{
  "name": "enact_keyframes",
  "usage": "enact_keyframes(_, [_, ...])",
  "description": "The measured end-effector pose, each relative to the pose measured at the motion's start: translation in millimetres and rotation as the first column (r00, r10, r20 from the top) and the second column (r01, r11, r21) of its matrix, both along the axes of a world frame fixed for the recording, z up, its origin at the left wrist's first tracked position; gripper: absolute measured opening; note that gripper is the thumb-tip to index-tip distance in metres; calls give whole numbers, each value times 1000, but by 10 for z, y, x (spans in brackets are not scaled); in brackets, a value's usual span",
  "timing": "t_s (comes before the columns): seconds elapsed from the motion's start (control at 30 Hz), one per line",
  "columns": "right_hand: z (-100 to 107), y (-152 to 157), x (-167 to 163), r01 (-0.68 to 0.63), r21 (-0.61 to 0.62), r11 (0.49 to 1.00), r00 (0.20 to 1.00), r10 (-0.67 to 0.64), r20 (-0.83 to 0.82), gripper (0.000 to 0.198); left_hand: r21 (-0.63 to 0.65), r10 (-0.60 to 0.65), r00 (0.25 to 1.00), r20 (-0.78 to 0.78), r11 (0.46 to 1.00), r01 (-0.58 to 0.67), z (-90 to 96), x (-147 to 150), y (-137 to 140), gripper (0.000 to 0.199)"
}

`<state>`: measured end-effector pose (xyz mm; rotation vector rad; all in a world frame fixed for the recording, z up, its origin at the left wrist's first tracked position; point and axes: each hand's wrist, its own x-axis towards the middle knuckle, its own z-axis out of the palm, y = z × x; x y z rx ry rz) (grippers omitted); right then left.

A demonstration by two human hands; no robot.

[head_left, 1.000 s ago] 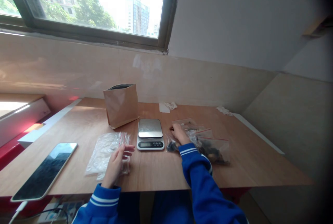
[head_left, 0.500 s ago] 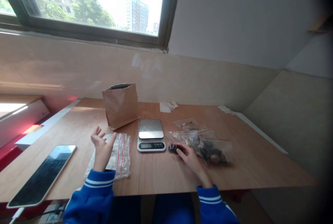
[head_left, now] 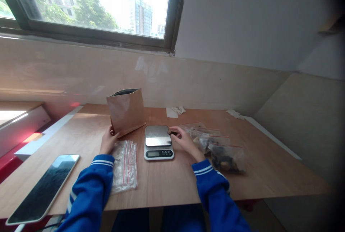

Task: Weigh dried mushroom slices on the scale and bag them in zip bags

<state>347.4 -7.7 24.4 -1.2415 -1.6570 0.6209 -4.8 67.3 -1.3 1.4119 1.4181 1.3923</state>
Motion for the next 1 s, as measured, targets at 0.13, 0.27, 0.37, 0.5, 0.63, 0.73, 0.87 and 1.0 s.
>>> enact_keyframes(0.13, [34,132,-350,7,125,992,998,-15,66,18,27,33,998,-49,999,-31,-111,-30,-25,50])
enact_keyframes(0.27, [-70,131,-488,-86,136,987,959,46,278,17,44,12,991,-137,999,-6,-150,-73,-17,50])
enact_keyframes(0.37, [-160,13,-378,-47,148,988,925,-13,380,26,58,69,953,-294,997,-55,-207,-95,14,46])
enact_keyframes(0.5, [-267,-215,36,303,195,933,781,-360,510,36,92,124,905,-408,991,-94,-296,-114,44,39])
enact_keyframes(0.63, [-332,-397,432,442,98,892,584,-369,723,46,114,116,903,-413,991,-76,-324,-120,49,41])
enact_keyframes(0.73, [-280,-448,513,378,66,923,561,-286,777,39,128,115,898,-424,990,-66,-316,-118,39,40])
enact_keyframes(0.87, [-78,-379,428,345,123,931,538,-303,787,34,142,61,920,-388,990,-6,-286,-95,-1,35])
enact_keyframes(1.0, [77,-197,367,323,203,924,530,-355,770,31,140,52,938,-343,990,-3,-220,-56,-59,30])
